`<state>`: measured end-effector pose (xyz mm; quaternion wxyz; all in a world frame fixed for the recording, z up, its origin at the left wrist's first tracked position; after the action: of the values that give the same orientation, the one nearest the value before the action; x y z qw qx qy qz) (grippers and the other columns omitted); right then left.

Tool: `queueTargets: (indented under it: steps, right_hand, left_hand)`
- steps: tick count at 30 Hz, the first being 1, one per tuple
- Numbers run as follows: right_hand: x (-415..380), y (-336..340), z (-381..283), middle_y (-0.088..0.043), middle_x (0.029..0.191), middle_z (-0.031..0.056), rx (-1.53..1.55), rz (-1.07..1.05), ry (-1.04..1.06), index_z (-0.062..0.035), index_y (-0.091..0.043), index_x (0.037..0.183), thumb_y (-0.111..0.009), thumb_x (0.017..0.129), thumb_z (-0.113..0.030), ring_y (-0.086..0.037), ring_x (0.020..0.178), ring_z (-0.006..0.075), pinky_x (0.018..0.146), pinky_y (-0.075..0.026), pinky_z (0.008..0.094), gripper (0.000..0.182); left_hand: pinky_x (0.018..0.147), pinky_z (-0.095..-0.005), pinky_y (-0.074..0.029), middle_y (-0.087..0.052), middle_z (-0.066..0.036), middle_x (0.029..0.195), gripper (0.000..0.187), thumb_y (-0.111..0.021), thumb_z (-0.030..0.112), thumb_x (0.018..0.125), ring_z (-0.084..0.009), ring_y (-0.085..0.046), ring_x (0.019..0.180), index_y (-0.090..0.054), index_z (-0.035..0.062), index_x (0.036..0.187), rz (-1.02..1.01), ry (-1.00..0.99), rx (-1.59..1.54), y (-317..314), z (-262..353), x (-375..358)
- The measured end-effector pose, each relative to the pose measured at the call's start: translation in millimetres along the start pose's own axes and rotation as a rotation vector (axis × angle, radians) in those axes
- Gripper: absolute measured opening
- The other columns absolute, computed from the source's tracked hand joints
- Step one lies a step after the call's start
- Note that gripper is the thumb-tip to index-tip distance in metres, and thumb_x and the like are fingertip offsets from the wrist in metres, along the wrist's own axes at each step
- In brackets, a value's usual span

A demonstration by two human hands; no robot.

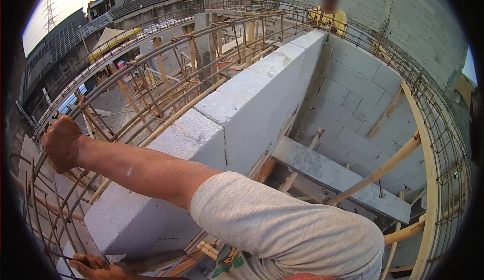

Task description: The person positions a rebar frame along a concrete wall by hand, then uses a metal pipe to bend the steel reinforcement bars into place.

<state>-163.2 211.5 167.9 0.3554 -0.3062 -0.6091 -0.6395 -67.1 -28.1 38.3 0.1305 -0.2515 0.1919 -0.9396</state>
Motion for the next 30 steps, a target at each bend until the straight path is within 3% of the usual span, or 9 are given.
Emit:
queueTargets:
  steps: [3,6,15,18,21,23,25,28,30]
  right_hand:
    - [-3.2,8.1,-1.4,-0.068,0.075,0.0085,0.007,0.04,0.005,-0.0108,-0.069,0.075,-0.065,0.062,-0.029,-0.066,0.076,0.0225,0.077,-0.046,0.0362,0.023]
    - [-4.5,8.4,-0.9,-0.068,0.075,0.0086,0.011,0.029,-0.008,-0.0106,-0.069,0.076,-0.065,0.061,-0.029,-0.067,0.077,0.0222,0.077,-0.046,0.036,0.024]
    - [-6.0,15.4,0.4,-0.07,0.08,0.0091,0.07,-0.121,-0.038,-0.0091,-0.07,0.082,-0.066,0.068,-0.026,-0.069,0.082,0.0247,0.081,-0.048,0.035,0.022]
    - [-6.2,11.7,1.7,-0.069,0.094,0.0135,0.135,-0.231,-0.047,-0.0054,-0.069,0.088,-0.068,0.073,-0.032,-0.065,0.096,0.0259,0.085,-0.047,0.0368,0.031]
    - [-30.7,70.1,-6.8,-0.064,0.102,0.0178,0.022,0.236,0.137,-0.003,-0.071,0.09,-0.072,0.071,-0.041,-0.058,0.104,0.03,0.091,-0.043,0.0413,0.043]
    - [-51.3,109.9,3.1,-0.056,0.104,0.0188,0.176,0.304,0.202,-0.0007,-0.068,0.092,-0.073,0.072,-0.044,-0.052,0.106,0.0317,0.095,-0.04,0.0445,0.048]
    - [-90.4,184.8,26.5,-0.052,0.093,0.0114,0.051,0.524,0.234,-0.0025,-0.064,0.094,-0.069,0.082,-0.045,-0.053,0.097,0.0258,0.085,-0.044,0.0432,0.045]
    - [-147.1,258.0,126.6,-0.055,0.097,0.0142,-0.079,0.588,-0.013,-0.0018,-0.061,0.098,-0.062,0.091,-0.039,-0.055,0.096,0.0269,0.083,-0.048,0.0426,0.038]
    - [-199.5,294.7,218.7,-0.06,0.099,0.0162,-0.116,0.556,-0.423,-0.0001,-0.065,0.097,-0.061,0.092,-0.03,-0.058,0.097,0.0282,0.084,-0.048,0.0411,0.031]
  left_hand:
    - [0.044,-0.0264,-0.028,-0.032,0.003,0.059,0.054,-0.049,0.06,0.096,-0.0102,-0.027,0.048,-0.043,0.0135,0.069,0.016,0.035,0.024,3.0,-1.8,1.2]
    - [0.047,-0.0223,-0.01,-0.019,0.009,0.059,0.039,-0.06,0.047,0.097,-0.0032,-0.014,0.051,-0.053,0.011,0.082,0.121,0.137,-0.051,8.3,-15.4,6.1]
    - [0.047,-0.0218,-0.011,-0.019,0.009,0.061,0.039,-0.06,0.046,0.096,-0.0032,-0.014,0.051,-0.053,0.0101,0.082,0.144,0.071,0.007,7.2,-9.0,3.3]
    - [0.047,-0.0213,-0.012,-0.019,0.009,0.061,0.04,-0.06,0.046,0.096,-0.0032,-0.015,0.051,-0.053,0.0093,0.082,0.132,0.071,-0.024,5.9,-8.7,4.3]
    - [0.048,-0.0215,-0.012,-0.019,0.008,0.061,0.04,-0.06,0.046,0.096,-0.0033,-0.015,0.052,-0.052,0.0092,0.083,0.137,0.054,-0.011,6.6,-8.4,4.9]
    - [0.048,-0.0216,-0.012,-0.019,0.008,0.061,0.04,-0.059,0.046,0.097,-0.0034,-0.015,0.052,-0.053,0.0093,0.084,0.113,0.069,-0.027,9.4,-12.8,8.7]
    - [0.048,-0.0219,-0.012,-0.019,0.008,0.061,0.04,-0.059,0.046,0.097,-0.0035,-0.015,0.052,-0.052,0.0096,0.084,0.098,0.077,-0.043,9.4,-15.5,9.1]
    - [0.048,-0.0222,-0.012,-0.02,0.008,0.061,0.039,-0.059,0.046,0.097,-0.0038,-0.015,0.052,-0.053,0.0096,0.085,0.089,0.062,-0.052,8.6,-13.8,8.7]
    - [0.048,-0.0223,-0.013,-0.02,0.008,0.06,0.038,-0.058,0.045,0.098,-0.004,-0.015,0.051,-0.054,0.0091,0.087,0.064,0.054,-0.05,9.2,-15.3,10.8]
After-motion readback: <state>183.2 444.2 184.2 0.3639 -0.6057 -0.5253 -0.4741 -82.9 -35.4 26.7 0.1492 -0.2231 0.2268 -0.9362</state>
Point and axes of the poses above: each hand's wrist, its own x-axis towards the middle knuckle, its own y-axis out of the back of the hand, z = x × y, the point moved 9 cm from there along x, towards the middle knuckle
